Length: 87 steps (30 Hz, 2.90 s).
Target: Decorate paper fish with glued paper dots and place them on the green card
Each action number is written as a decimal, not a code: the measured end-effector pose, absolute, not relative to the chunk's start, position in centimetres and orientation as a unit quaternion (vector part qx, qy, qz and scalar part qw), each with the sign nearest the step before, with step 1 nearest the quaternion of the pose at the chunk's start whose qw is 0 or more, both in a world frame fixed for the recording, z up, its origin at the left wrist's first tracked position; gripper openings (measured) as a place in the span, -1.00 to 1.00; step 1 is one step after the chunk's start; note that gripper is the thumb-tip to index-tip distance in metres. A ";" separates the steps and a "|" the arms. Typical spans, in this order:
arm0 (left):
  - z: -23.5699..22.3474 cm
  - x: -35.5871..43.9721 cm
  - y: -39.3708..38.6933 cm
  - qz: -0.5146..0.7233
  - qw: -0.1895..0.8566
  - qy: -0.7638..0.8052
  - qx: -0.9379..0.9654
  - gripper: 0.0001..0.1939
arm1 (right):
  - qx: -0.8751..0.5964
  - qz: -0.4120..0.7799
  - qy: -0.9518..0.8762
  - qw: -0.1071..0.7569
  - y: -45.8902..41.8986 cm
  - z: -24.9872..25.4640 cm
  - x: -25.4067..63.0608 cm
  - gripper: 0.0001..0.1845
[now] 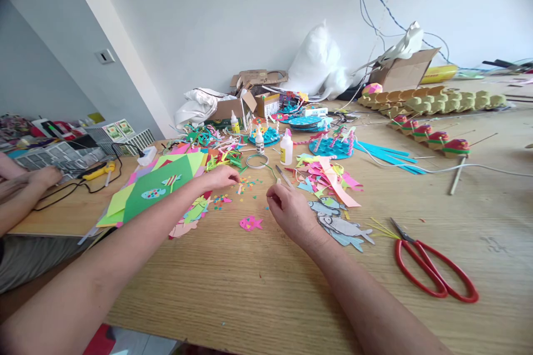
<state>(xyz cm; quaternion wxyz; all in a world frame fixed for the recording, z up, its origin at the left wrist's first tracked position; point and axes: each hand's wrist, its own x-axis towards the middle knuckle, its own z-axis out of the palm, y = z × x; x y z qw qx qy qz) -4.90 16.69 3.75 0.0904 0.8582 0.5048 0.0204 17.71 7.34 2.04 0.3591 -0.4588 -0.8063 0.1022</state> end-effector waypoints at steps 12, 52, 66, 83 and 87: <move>3.1 -7.2 18.3 -0.017 0.067 0.548 0.833 -0.77 | -0.449 0.113 -0.818 0.340 7.3 1.8 17.6 -0.90; 2.4 -8.2 16.5 0.021 0.085 0.576 0.813 -0.86 | -0.458 0.213 -0.802 0.320 6.7 1.5 16.6 -0.86; 1.5 -7.5 15.6 0.087 0.118 0.596 0.790 -0.89 | -0.462 0.224 -0.796 0.320 6.7 1.5 16.5 -0.87; 4.6 0.9 9.0 0.266 0.524 0.444 0.676 -0.93 | -0.471 0.362 -0.709 0.380 7.1 1.7 16.5 -0.85; 4.3 1.2 8.9 0.267 0.499 0.462 0.683 -0.95 | -0.485 0.329 -0.719 0.374 7.1 1.8 16.6 -0.88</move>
